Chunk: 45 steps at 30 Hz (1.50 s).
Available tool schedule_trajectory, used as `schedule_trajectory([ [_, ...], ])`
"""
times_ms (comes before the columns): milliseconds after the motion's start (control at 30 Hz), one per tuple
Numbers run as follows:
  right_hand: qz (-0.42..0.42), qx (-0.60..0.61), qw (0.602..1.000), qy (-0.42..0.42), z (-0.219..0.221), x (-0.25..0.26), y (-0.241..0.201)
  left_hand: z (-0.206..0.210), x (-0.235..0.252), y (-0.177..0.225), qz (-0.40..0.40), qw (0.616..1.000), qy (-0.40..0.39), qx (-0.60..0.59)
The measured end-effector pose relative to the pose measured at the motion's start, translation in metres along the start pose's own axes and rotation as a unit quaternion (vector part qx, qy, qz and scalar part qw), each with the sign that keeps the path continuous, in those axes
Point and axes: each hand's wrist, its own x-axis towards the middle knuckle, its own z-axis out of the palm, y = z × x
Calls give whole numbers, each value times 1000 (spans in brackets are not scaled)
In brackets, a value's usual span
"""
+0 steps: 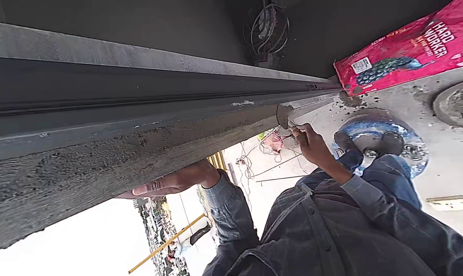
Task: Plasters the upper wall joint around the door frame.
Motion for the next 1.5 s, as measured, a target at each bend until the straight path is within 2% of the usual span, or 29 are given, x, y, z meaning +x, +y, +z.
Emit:
schedule_trajectory([
  [167, -213, 23, 977, 14, 5, -70, -88, 1, 2, -1, 21, 999, 12, 38],
  [233, -283, 49, 958, 18, 6, -85, -98, 1, 2, 0, 19, 999, 9, 25],
  [267, -291, 51, 955, 27, 6, -84, -94, 1, 3, 0, 19, 999, 12, 22],
  [300, -268, 51, 961, 37, 6, -79, -85, 0, 4, 0, 21, 999, 10, 23],
  [400, -86, 33, 995, 33, -18, -43, -32, -3, 5, -5, 28, 999, 2, 21],
  [500, 46, 55, 997, -18, -49, 0, 37, -8, 6, -7, 25, 1000, -5, 15],
  [667, 125, 130, 980, -87, -63, 47, 108, -8, 7, -4, -15, 1000, -1, -17],
  [767, 156, 113, 976, -102, -69, 60, 107, -9, 7, -6, -15, 1000, -1, -3],
  [833, 151, 102, 976, -121, -77, 57, 89, -6, 4, -2, -8, 1000, -5, 12],
  [967, 34, 128, 980, -151, -76, 24, 48, -7, 7, -7, -1, 1000, -10, -18],
  [1100, 14, -39, 997, -61, -53, 7, 38, -10, 6, -9, 4, 1000, -8, 3],
  [1200, 7, -119, 991, -52, -33, -5, 19, -10, 6, -12, 23, 1000, -6, 10],
  [1400, -121, -88, 988, 40, -3, -56, -35, -8, 6, -10, 22, 1000, 0, 3],
  [1500, -114, -77, 990, 42, -7, -64, -50, -7, 6, -11, 30, 999, -5, 13],
])
